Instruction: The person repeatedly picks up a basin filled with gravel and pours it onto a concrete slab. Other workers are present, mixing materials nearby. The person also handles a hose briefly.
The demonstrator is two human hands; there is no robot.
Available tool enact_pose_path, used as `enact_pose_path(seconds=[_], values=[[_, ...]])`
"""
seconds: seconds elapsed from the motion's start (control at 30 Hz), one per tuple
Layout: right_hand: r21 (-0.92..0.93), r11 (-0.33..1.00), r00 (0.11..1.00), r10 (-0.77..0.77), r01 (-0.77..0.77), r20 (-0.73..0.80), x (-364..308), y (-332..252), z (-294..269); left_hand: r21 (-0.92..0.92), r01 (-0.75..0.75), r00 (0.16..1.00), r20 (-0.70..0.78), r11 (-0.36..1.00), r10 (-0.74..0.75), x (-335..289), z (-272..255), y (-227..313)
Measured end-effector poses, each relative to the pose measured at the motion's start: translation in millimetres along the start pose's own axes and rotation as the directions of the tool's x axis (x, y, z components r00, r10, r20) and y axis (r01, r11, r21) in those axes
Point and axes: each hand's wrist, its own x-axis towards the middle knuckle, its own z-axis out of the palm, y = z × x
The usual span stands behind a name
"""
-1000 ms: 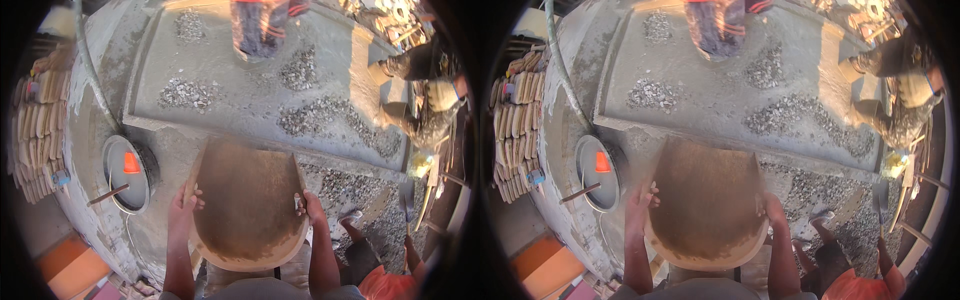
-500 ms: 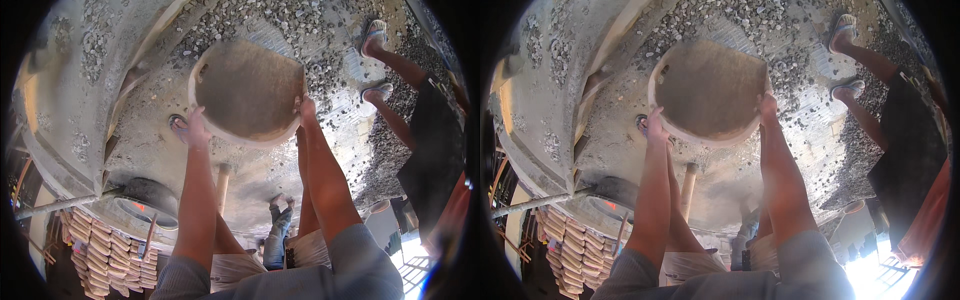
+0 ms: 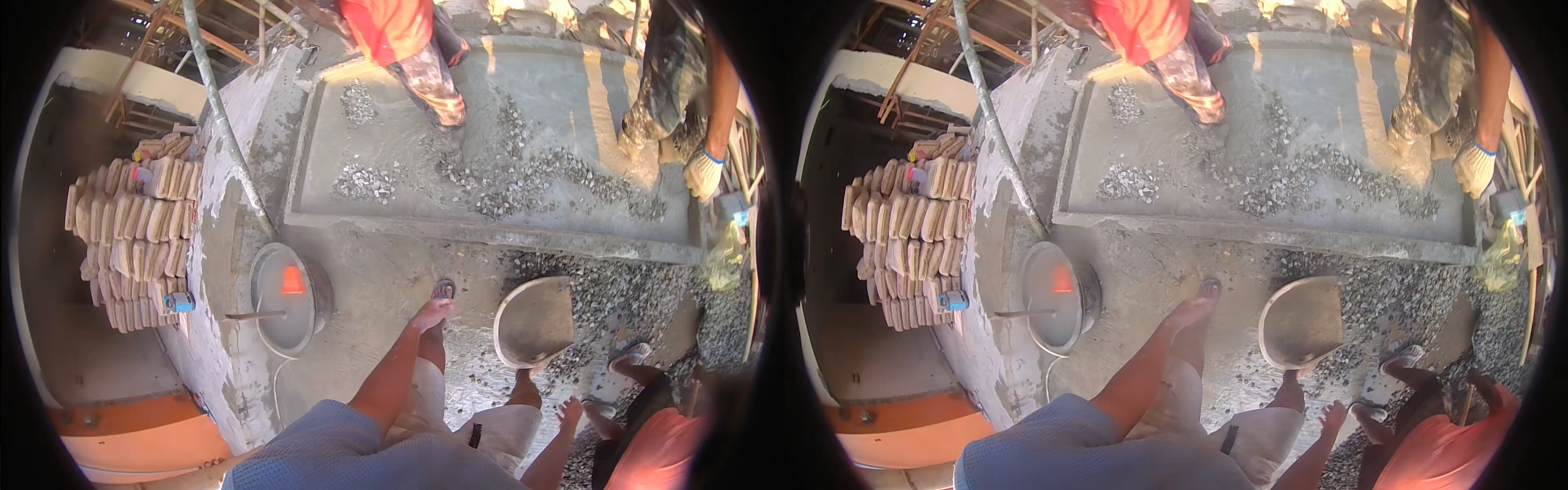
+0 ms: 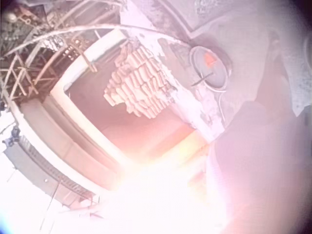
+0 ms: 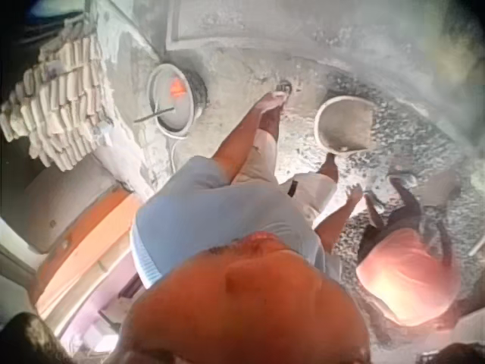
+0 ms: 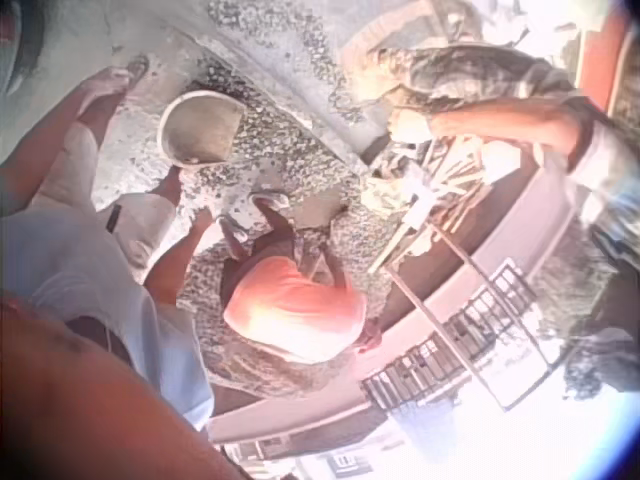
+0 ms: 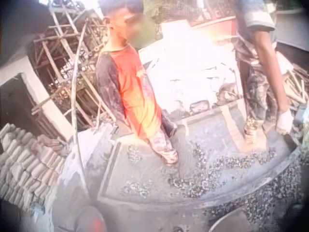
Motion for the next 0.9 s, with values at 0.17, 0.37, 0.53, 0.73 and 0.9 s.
enact_pose_path(seconds=[0.17,0.37,0.53,0.73,0.9], values=[[-0.149,0.988,0.972,-0.009,0.045,0.237,-72,-9,-21,-0.569,-0.018,0.916,-0.338,0.822,-0.215,-117,-171,-32],[-0.018,0.994,0.972,-0.099,0.105,0.212,-155,-42,1,-0.094,0.183,0.898,-0.388,0.979,-0.206,-155,-250,-148],[-0.155,0.963,0.947,-0.172,0.220,0.271,-198,-67,10,0.314,0.155,0.950,-0.309,0.937,-0.054,-133,-218,-191],[-0.075,0.951,0.944,-0.285,0.300,0.167,-193,-52,-50,0.082,0.069,0.996,-0.060,0.994,-0.064,-132,-136,-32],[-0.032,0.985,0.981,-0.164,0.168,0.106,-173,0,-98,0.000,-0.168,0.985,0.034,0.986,0.168,-155,-109,99]])
